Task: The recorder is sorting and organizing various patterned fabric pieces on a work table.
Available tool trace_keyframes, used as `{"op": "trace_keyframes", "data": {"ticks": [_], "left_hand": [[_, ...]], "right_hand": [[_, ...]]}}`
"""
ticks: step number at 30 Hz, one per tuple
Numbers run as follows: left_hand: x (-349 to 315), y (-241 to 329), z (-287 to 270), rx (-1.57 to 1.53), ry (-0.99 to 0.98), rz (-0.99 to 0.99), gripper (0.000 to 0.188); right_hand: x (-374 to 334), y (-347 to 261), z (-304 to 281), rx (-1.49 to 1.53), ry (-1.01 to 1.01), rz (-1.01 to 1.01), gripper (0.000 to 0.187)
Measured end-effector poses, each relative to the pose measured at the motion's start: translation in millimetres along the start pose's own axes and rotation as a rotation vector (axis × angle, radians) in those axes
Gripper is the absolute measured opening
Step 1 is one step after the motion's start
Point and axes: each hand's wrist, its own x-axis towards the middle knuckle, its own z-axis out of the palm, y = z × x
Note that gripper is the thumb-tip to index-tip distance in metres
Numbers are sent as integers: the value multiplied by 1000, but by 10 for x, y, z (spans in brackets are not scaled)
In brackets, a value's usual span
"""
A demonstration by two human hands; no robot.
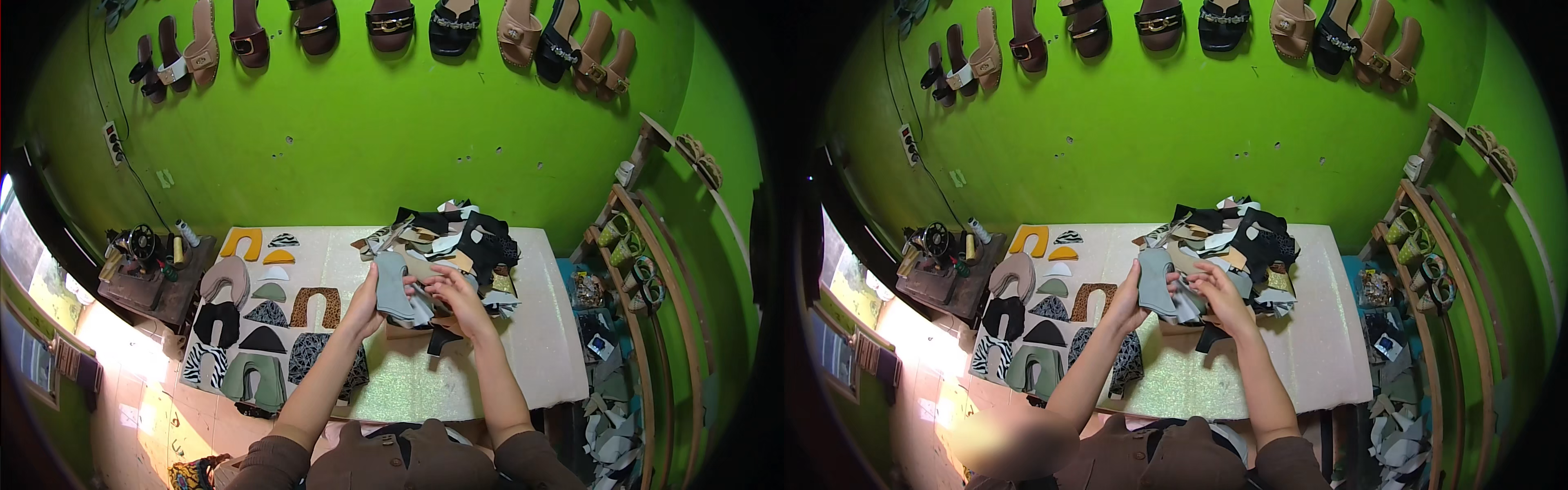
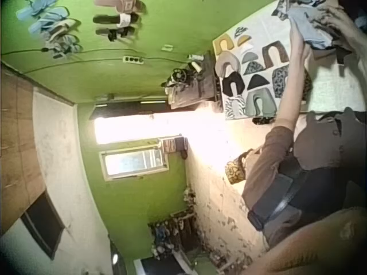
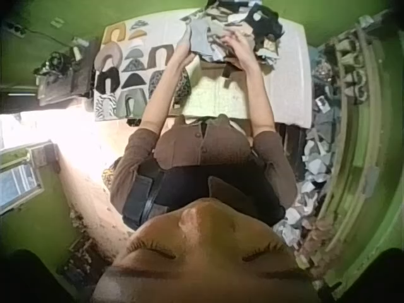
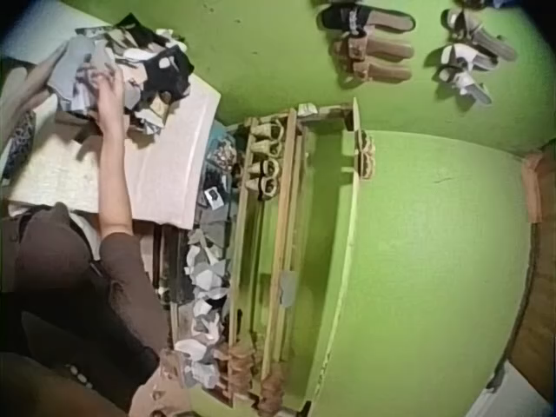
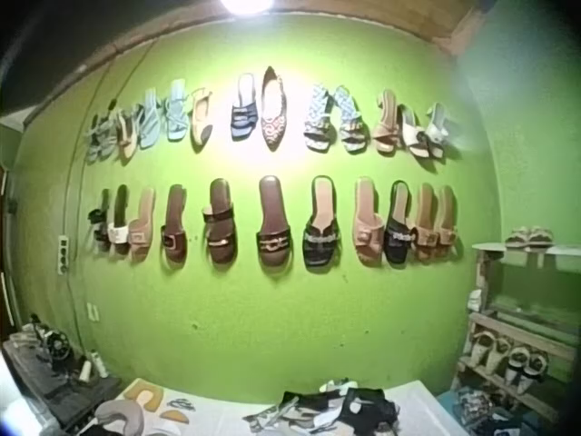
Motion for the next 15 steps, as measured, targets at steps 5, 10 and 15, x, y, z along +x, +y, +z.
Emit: {"op": "trace_keyframes", "data": {"ticks": [5,10,15], "left_hand": [[-54,-25,66,-85,43,-13,43],[-41,-191,-43,147,-25,62,30],[-43,-294,-131,147,-67,135,28]], "right_hand": [[4,132,275,-362,-12,-269,31],[-27,221,462,-697,117,-264,43],[-37,365,438,-456,142,-257,43]]}}
